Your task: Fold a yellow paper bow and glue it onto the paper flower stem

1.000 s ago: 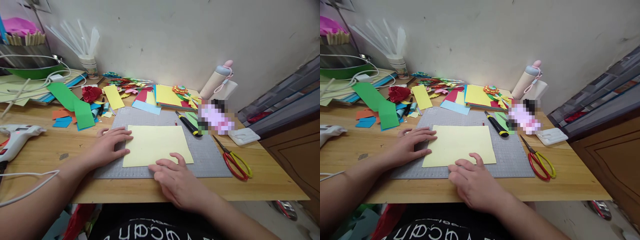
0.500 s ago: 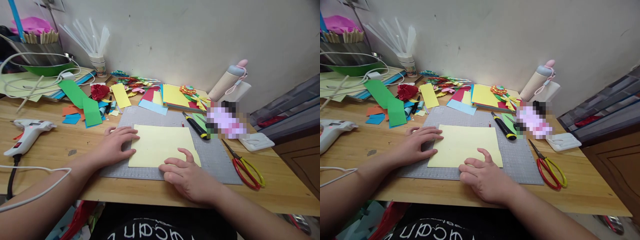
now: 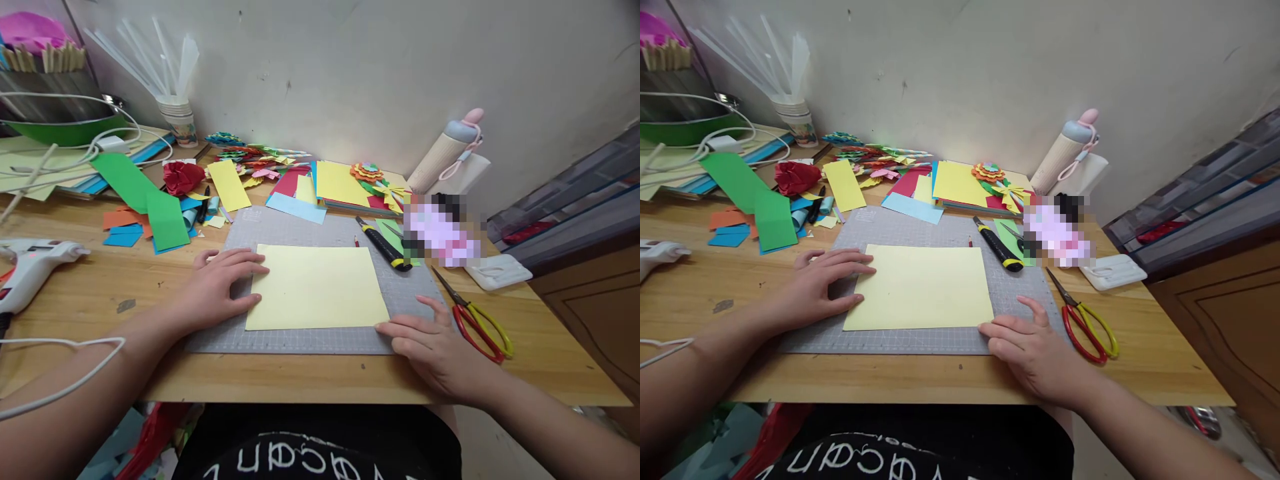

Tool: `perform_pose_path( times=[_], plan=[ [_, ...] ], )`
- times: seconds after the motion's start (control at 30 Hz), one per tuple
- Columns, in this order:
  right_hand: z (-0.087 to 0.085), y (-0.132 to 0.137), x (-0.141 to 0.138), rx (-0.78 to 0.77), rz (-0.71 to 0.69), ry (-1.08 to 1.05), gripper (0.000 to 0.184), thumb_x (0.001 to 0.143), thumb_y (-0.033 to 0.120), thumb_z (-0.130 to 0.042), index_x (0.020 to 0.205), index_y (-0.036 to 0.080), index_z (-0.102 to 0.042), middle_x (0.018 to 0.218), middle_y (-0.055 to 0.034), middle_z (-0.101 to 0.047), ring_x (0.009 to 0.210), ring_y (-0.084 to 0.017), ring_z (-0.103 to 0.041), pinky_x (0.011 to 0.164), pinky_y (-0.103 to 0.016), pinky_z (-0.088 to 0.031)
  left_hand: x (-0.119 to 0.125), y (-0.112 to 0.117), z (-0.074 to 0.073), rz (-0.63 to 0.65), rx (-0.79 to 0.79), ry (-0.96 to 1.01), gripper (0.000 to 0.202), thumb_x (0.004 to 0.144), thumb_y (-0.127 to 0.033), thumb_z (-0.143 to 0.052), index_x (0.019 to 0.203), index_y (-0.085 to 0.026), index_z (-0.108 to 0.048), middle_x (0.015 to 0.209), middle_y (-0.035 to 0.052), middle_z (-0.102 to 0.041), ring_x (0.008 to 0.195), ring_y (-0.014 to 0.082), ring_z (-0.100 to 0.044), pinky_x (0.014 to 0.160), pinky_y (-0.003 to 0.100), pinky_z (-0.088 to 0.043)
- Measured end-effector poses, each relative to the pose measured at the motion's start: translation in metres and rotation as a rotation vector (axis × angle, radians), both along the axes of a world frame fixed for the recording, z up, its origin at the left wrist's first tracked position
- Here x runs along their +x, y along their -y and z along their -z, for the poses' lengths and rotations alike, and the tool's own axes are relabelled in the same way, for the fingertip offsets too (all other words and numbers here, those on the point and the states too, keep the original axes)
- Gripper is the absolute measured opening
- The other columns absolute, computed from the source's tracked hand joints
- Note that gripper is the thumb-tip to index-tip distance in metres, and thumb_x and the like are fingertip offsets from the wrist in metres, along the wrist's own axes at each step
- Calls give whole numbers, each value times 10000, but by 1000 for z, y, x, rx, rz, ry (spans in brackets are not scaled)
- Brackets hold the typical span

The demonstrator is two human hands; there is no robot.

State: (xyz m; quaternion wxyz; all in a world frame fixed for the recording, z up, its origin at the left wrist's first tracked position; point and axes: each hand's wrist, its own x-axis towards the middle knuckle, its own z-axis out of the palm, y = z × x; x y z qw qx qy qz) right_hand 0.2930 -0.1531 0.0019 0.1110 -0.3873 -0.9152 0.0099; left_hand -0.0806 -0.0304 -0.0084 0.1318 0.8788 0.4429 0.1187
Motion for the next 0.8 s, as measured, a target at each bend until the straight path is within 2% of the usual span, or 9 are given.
perform_pose_path(
  times=[0.23, 0.37, 0.43, 0.5, 0.6, 0.7, 0.8],
  plan=[
    [-7, 7, 28, -32, 36, 106, 237, 832, 57, -412, 923, 241, -529, 1121, -2, -701, 1034, -170, -624, 1087, -517, -98, 0, 1, 0, -11, -2, -17, 397, 803, -450, -576, 1186, -347, -568, 1358, 3, -541, 1285, 298, -428, 1072, 567, -161],
    [-6, 11, 22, 10, 130, 36, 220, 827, 56, -403, 894, 233, -516, 1032, -16, -704, 1012, -179, -619, 1059, -528, -170, 7, 9, -6, 3, 71, -24, 402, 818, -388, -556, 1216, -342, -540, 1354, 32, -533, 1287, 294, -413, 1053, 562, -168],
    [-3, 14, 9, 76, 196, -49, 194, 853, 84, -412, 925, 228, -520, 1031, -44, -689, 1007, -191, -608, 1030, -523, -223, 17, 19, -14, 78, 132, -25, 367, 841, -333, -529, 1207, -357, -546, 1340, 36, -523, 1279, 276, -411, 1055, 542, -167],
    [1, 16, -10, 108, 252, -101, 202, 877, 123, -432, 1016, 226, -536, 1108, -78, -659, 1045, -209, -585, 1007, -516, -248, 31, 31, -23, 214, 153, -42, 317, 870, -299, -501, 1167, -386, -573, 1298, 24, -529, 1254, 258, -424, 1061, 526, -165],
    [8, 18, -37, 52, 367, -123, 229, 902, 178, -454, 1095, 244, -557, 1204, -76, -618, 1118, -222, -547, 995, -490, -258, 55, 46, -30, 401, 122, -71, 294, 903, -358, -487, 1187, -375, -564, 1282, 39, -519, 1255, 267, -405, 1081, 530, -150],
    [16, 18, -51, -21, 424, -133, 257, 914, 202, -452, 1144, 240, -559, 1209, -70, -619, 1130, -231, -536, 969, -464, -288, 73, 53, -27, 485, 118, -82, 331, 921, -457, -443, 1207, -332, -553, 1304, 61, -503, 1276, 287, -376, 1095, 553, -128],
    [22, 16, -51, -36, 429, -176, 257, 914, 196, -451, 1141, 233, -566, 1174, -68, -638, 1113, -235, -540, 941, -444, -317, 82, 54, -21, 510, 137, -94, 353, 923, -491, -422, 1192, -310, -561, 1317, 64, -498, 1284, 293, -367, 1100, 564, -114]
  ],
)
